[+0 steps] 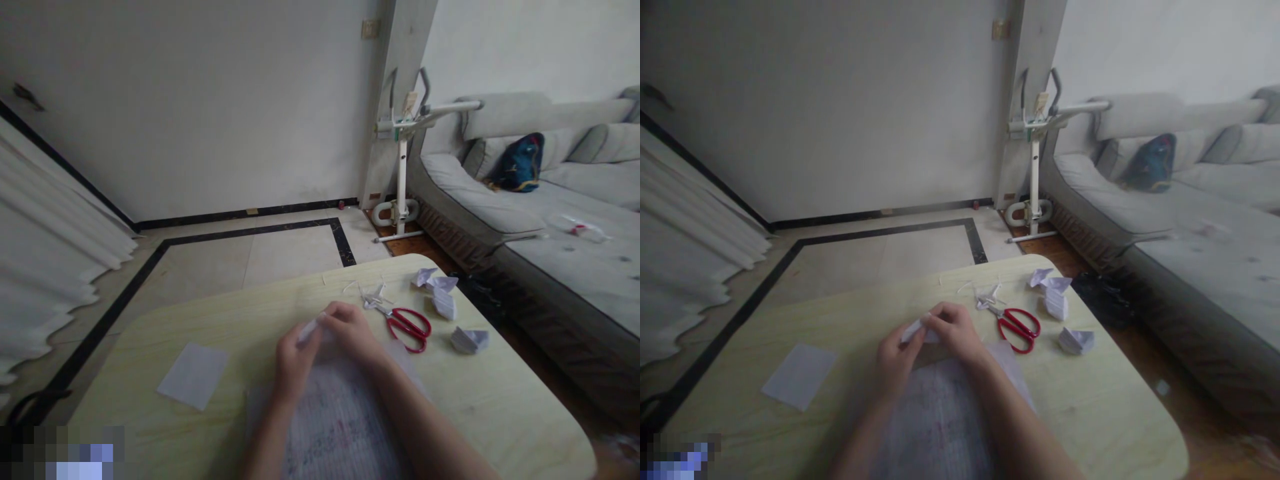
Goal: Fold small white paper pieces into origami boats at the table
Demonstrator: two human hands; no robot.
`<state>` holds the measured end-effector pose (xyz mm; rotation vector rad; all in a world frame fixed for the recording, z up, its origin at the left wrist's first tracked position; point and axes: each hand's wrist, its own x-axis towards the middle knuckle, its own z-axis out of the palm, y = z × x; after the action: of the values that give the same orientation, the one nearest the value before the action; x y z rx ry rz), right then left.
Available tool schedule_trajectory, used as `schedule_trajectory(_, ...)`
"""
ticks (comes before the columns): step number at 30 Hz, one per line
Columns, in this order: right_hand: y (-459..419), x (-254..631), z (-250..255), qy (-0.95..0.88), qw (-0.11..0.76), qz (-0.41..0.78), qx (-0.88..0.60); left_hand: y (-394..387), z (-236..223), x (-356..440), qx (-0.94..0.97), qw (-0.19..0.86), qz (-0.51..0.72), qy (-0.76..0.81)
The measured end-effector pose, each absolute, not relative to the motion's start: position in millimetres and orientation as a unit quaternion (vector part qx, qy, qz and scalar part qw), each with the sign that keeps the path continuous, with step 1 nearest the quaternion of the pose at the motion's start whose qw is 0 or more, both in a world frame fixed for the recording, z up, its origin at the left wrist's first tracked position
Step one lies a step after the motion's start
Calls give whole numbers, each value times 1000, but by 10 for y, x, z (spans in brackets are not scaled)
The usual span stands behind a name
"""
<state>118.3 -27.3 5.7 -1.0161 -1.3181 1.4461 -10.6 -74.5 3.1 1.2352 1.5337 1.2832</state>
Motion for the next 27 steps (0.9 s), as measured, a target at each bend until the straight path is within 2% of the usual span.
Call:
schedule_trajectory(7,-272,1193,80,-529,454,570,-435,-733,-13,-116,472,407,504,599)
schedule_trajectory(16,-277,1157,74,-562,441,534,-452,-731,-4,-152,457,347,509,642)
schedule_trajectory(27,-292,1180,67,-581,431,526,-447,-741,88,-172,451,410,523,596)
